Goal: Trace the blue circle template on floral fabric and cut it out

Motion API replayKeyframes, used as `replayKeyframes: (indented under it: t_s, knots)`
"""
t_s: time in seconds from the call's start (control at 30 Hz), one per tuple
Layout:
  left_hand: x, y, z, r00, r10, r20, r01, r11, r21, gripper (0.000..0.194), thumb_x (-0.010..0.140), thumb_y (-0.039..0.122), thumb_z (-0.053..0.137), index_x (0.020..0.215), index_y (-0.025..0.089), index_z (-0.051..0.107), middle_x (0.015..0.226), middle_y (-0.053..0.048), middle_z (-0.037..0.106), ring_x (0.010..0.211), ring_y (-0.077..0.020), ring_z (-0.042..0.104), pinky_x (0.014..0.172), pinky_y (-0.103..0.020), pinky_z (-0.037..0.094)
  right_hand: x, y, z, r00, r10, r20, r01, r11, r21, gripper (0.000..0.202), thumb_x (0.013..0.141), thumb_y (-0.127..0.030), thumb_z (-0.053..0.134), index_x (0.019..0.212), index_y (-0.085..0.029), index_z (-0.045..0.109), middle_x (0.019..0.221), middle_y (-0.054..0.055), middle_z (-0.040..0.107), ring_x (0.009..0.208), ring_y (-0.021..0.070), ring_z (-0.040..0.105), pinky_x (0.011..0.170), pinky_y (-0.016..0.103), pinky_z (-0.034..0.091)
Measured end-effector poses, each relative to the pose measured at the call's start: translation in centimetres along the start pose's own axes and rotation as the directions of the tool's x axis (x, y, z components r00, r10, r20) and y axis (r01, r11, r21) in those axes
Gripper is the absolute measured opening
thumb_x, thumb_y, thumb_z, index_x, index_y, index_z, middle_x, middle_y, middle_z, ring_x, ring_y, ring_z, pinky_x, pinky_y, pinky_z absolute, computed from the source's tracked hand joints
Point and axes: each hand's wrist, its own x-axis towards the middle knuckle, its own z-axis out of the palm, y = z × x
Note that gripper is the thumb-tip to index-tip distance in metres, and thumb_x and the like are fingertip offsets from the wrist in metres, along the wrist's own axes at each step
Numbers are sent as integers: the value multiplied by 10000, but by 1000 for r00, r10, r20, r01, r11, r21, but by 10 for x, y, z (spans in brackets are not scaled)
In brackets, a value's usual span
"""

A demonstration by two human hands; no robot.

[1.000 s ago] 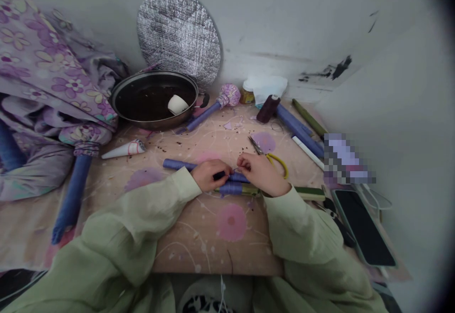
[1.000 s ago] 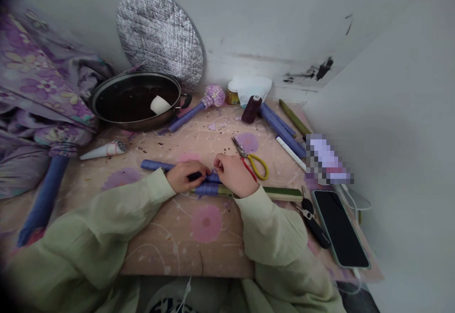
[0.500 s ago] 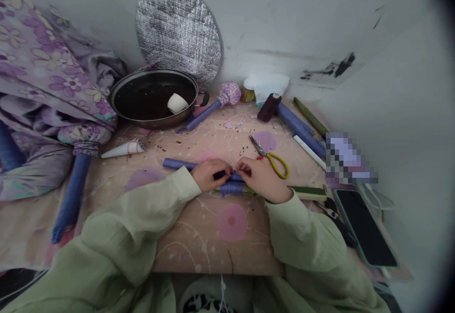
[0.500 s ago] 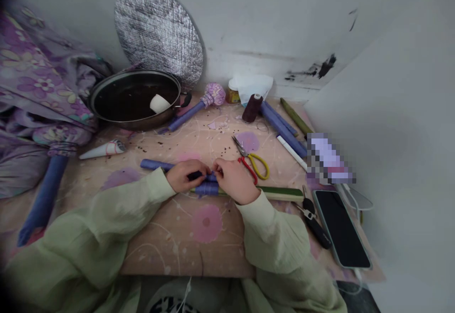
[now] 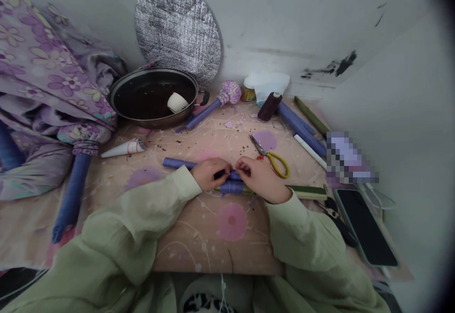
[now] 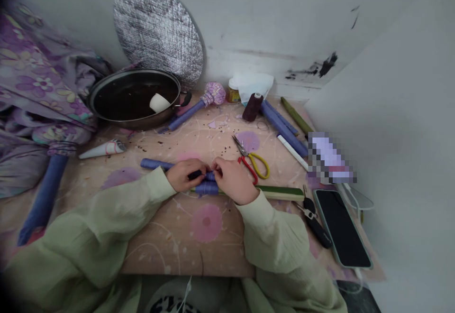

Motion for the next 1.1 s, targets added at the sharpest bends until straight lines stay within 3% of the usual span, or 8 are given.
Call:
replayKeyframes:
  t_s: [0.3, 0.6, 0.83, 1.1]
  knots:
    - [3, 1, -4, 990, -89, 113, 88, 996, 19, 64, 785, 203, 468, 811, 161, 509, 885, -59, 604, 822, -159, 571, 740, -270, 441, -3, -10, 5, 996, -67, 62, 71, 994, -77, 145, 716, -107, 540, 833, -178, 492, 716, 11, 588, 668, 140, 553, 622, 237, 389]
    - [5, 0, -4, 984, -96, 150, 95, 995, 11, 94, 801, 197, 454, 847, 161, 527, 896, -58, 614, 840, -155, 573, 770, -270, 433, 0, -4, 5, 998, -30, 49, 33, 997, -67, 140, 705, -93, 530, 792, -183, 465, 664, -15, 534, 612, 119, 505, 576, 222, 347]
    - [6, -2, -4, 989, -45, 140, 45, 999, 3, 110, 811, 176, 430, 856, 144, 525, 872, -74, 607, 827, -158, 565, 770, -282, 441, -3, 0, 2, 1000, 1, 6, -2, 1000, 30, 115, 714, -99, 511, 764, -188, 456, 648, -21, 533, 621, 120, 527, 583, 223, 365]
    - [4, 3, -5, 998, -16, 60, 19, 999, -41, 109, 817, 180, 442, 839, 159, 547, 1054, -91, 586, 933, -148, 562, 812, -281, 443, 1, 7, 5, 995, 64, -76, -63, 998, 14, 98, 728, -101, 455, 766, -187, 484, 661, 0, 570, 624, 136, 551, 588, 242, 386]
